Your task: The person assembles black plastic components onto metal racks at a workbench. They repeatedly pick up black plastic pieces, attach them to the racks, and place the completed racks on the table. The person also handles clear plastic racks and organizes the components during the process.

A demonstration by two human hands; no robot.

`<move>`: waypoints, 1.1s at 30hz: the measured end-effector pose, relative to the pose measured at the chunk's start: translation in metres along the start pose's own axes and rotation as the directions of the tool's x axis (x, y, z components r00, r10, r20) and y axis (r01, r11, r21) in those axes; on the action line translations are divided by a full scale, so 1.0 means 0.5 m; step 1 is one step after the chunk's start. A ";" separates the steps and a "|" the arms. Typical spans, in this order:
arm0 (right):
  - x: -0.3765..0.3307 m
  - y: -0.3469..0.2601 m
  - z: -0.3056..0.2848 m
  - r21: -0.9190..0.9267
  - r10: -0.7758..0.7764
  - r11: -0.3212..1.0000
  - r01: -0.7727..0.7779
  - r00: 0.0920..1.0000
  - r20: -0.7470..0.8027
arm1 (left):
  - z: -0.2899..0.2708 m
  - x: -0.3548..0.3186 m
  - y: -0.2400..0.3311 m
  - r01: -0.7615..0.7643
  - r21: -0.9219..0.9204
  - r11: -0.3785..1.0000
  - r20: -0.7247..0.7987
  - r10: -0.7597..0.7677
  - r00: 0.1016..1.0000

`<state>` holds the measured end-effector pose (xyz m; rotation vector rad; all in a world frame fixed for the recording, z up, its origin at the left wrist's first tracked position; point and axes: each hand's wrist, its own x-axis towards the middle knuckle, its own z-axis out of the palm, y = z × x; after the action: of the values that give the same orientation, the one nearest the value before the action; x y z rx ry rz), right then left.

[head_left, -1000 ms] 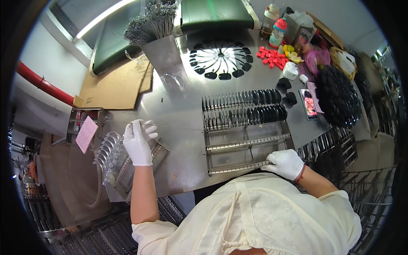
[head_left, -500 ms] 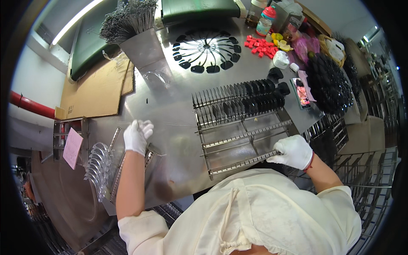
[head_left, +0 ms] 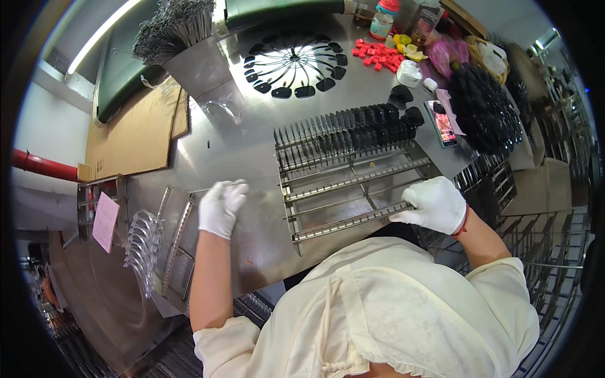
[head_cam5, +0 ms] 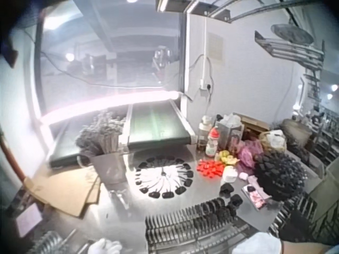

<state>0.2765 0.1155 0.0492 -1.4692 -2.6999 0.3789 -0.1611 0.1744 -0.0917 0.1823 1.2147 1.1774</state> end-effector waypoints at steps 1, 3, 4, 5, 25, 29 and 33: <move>0.002 -0.001 0.000 -0.005 -0.007 1.000 0.007 1.000 0.010 | 0.021 -0.005 -0.015 0.062 -0.041 0.997 0.040 -0.061 0.997; 0.001 -0.007 -0.001 -0.005 -0.017 1.000 0.017 0.999 0.040 | 0.059 -0.007 -0.072 -0.030 0.028 0.999 0.158 0.025 0.987; 0.000 -0.008 0.001 -0.002 -0.010 1.000 0.011 0.999 0.049 | 0.072 0.000 -0.077 -0.082 0.075 0.994 0.139 0.071 0.988; 0.001 -0.010 0.003 -0.001 -0.007 1.000 0.007 0.998 0.056 | 0.045 0.028 -0.082 -0.048 0.144 0.988 0.223 0.015 0.975; -0.004 0.006 0.032 0.015 -0.059 0.998 0.060 0.997 -0.045 | 0.049 0.027 -0.091 -0.176 -0.156 0.972 0.011 0.180 0.984; -0.002 0.003 0.033 0.018 -0.058 0.998 0.059 0.998 -0.022 | 0.109 0.031 -0.127 -0.138 0.040 0.990 0.035 0.137 0.990; 0.004 -0.001 0.028 0.011 -0.039 0.999 0.039 0.999 -0.004 | 0.120 0.026 -0.116 -0.081 -0.113 0.990 -0.044 0.077 0.996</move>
<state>0.2728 0.1144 0.0353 -1.4113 -2.7144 0.3875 -0.0803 0.1859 -0.1135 0.1220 1.1797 1.3217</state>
